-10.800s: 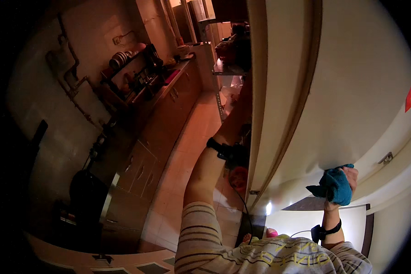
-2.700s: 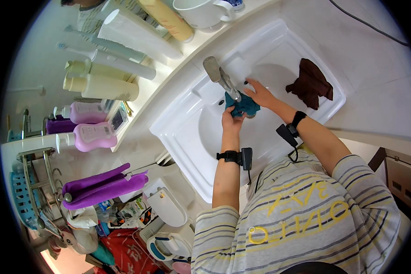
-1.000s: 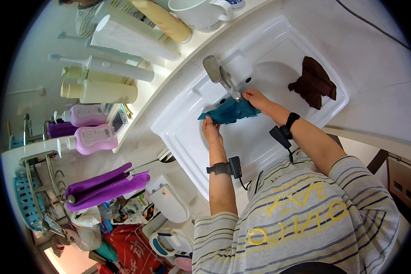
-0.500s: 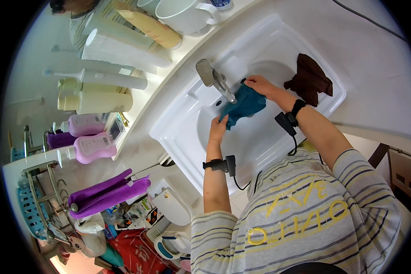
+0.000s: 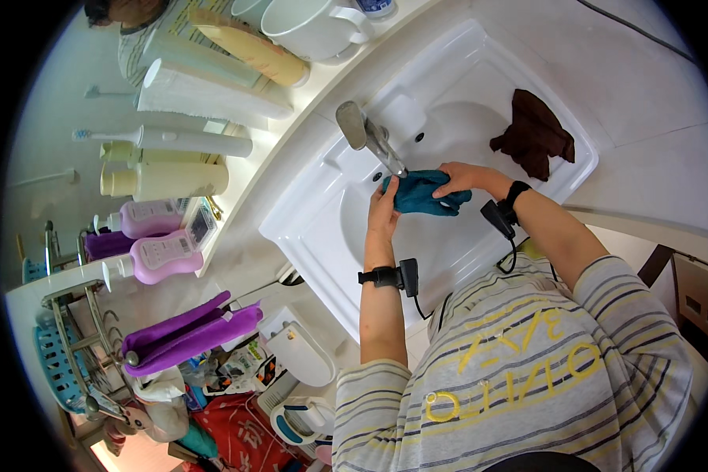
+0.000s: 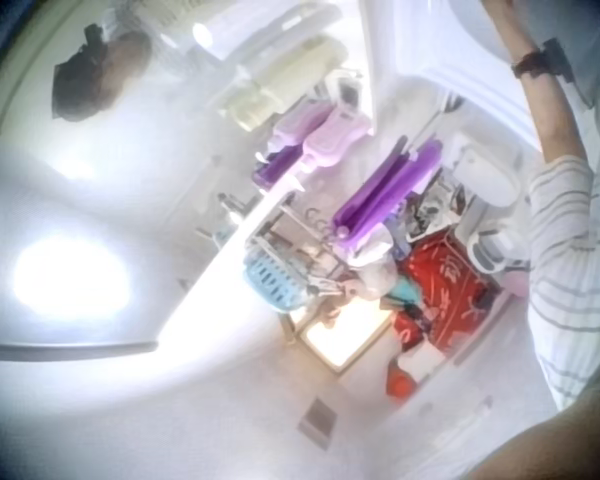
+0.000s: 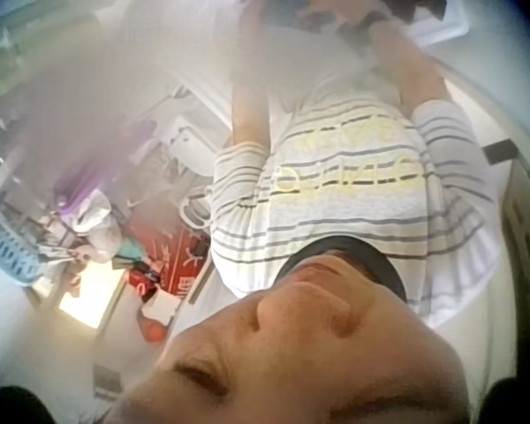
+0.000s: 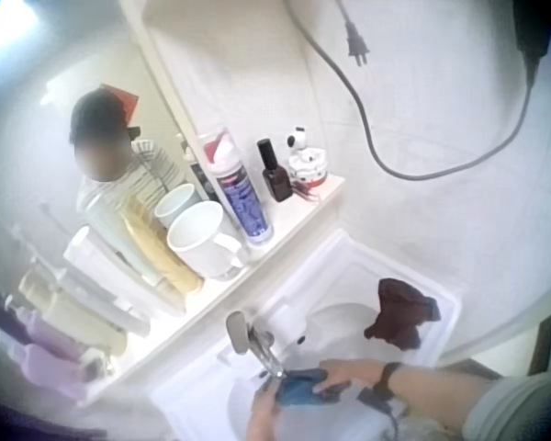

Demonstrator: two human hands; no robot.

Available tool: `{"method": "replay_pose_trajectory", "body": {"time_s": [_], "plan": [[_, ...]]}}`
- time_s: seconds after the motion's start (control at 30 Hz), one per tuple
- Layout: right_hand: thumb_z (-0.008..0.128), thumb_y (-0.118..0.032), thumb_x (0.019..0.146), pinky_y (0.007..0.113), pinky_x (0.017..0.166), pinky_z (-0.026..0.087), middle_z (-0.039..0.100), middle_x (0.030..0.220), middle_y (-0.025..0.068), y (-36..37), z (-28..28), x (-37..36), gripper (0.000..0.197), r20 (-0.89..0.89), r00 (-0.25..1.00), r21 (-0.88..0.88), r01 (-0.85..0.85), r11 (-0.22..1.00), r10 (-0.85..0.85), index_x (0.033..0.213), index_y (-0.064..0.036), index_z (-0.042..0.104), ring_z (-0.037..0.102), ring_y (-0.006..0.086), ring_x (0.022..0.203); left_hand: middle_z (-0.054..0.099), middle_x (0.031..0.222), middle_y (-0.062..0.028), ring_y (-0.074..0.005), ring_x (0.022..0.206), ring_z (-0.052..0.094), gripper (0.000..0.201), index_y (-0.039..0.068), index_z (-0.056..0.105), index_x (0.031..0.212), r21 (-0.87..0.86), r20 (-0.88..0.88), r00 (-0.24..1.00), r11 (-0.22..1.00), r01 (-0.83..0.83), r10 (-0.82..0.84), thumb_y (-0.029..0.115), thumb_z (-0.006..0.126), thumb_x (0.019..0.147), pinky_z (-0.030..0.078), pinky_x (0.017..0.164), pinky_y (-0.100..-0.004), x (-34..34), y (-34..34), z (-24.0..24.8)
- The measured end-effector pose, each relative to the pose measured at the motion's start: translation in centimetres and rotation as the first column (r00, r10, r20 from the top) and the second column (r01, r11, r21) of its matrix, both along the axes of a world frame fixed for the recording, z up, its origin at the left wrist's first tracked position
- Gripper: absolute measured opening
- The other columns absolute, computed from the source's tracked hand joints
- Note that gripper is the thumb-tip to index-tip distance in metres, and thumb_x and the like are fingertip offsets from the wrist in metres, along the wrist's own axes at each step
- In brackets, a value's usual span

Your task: The person picks up a blue cloth from the stove, carries it to a bathroom sink, and wipes the faucet and the sink basin with the blue cloth and then a brown cloth.

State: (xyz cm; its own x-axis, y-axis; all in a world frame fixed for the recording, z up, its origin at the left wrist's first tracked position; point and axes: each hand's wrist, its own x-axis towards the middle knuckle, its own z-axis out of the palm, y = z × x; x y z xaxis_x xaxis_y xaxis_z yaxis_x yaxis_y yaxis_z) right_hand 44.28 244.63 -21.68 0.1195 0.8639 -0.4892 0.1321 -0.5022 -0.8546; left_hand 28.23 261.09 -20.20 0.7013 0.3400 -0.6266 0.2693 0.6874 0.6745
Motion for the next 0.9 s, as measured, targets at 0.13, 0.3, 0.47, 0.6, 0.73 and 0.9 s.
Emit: {"method": "replay_pose_trajectory", "body": {"time_s": [0.13, 0.3, 0.47, 0.6, 0.73, 0.9], "plan": [[0.072, -0.042, 0.072, 0.030, 0.077, 0.046, 0.062, 0.101, 0.0104, 0.1, 0.9, -0.1, 0.057, -0.437, 0.850, 0.077, 0.360, 0.930, -0.293, 0.108, 0.0011, 0.060, 0.059, 0.0198, 0.087, 0.058, 0.104, -0.0074, -0.0178, 0.092, 0.059, 0.055, 0.002, 0.044, 0.122, 0.194, -0.076, 0.997, 0.981, -0.013, 0.029, 0.030, 0.068, 0.081, 0.050, 0.076, -0.0294, -0.9, 0.4, -2.1], [0.068, -0.036, 0.080, 0.025, 0.063, 0.049, 0.062, 0.092, 0.0072, 1.5, 1.8, -0.7, 0.041, -0.725, 0.505, -0.116, 0.580, 0.807, -0.467, 0.101, -0.0022, 0.059, 0.060, 0.0160, 0.079, 0.052, 0.119, -0.0102, -0.0176, 0.108, 0.049, 0.077, 0.001, 0.036, 0.132, 0.325, 0.009, 0.972, 0.920, 0.220, -0.235, 0.036, 0.074, 0.074, 0.041, 0.091, -0.0278, -1.6, -1.0, -4.3], [0.064, -0.030, 0.084, 0.027, 0.065, 0.053, 0.062, 0.088, 0.0056, 2.3, 1.0, -2.4, 0.033, -0.842, 0.300, -0.209, 0.584, 0.784, -0.448, 0.101, -0.0017, 0.059, 0.061, 0.0153, 0.078, 0.061, 0.099, -0.0046, -0.0115, 0.086, 0.057, 0.054, 0.001, 0.053, 0.117, 0.183, -0.038, 0.970, 0.952, 0.244, -0.241, 0.035, 0.070, 0.079, 0.045, 0.077, -0.0231, -2.3, -1.5, -6.0], [0.060, -0.030, 0.086, 0.029, 0.073, 0.053, 0.062, 0.092, 0.0062, 0.5, -1.5, -2.4, 0.032, -0.765, 0.334, -0.271, 0.608, 0.746, -0.550, 0.105, -0.0042, 0.058, 0.061, 0.0189, 0.084, 0.063, 0.085, -0.0021, -0.0114, 0.075, 0.058, 0.036, 0.002, 0.061, 0.103, 0.359, 0.023, 0.999, 0.933, 0.024, -0.035, 0.032, 0.067, 0.082, 0.046, 0.069, -0.0242, -1.4, -1.8, -4.5], [0.064, -0.016, 0.084, 0.032, 0.079, 0.051, 0.058, 0.105, 0.0069, -0.4, -8.0, -4.1, 0.035, -0.501, 0.754, 0.229, 0.589, 0.775, -0.425, 0.115, -0.0052, 0.052, 0.055, 0.0164, 0.095, 0.064, 0.073, -0.0063, -0.0163, 0.066, 0.059, 0.031, 0.002, 0.062, 0.096, 0.727, -0.015, 0.995, 0.682, 0.075, -0.094, 0.029, 0.066, 0.082, 0.046, 0.061, -0.0295, 1.7, -4.0, -1.6], [0.055, -0.052, 0.084, 0.035, 0.070, 0.052, 0.058, 0.093, 0.0026, 1.7, -5.6, -6.2, 0.046, -0.909, 0.223, -0.138, 0.635, 0.760, -0.352, 0.106, -0.0121, 0.056, 0.057, 0.0147, 0.087, 0.063, 0.080, -0.0186, -0.0366, 0.075, 0.060, 0.035, 0.004, 0.063, 0.088, 0.967, -0.140, 0.989, 0.208, 0.145, -0.037, 0.039, 0.061, 0.081, 0.048, 0.064, -0.0408, 3.0, -9.0, 0.4]]}}
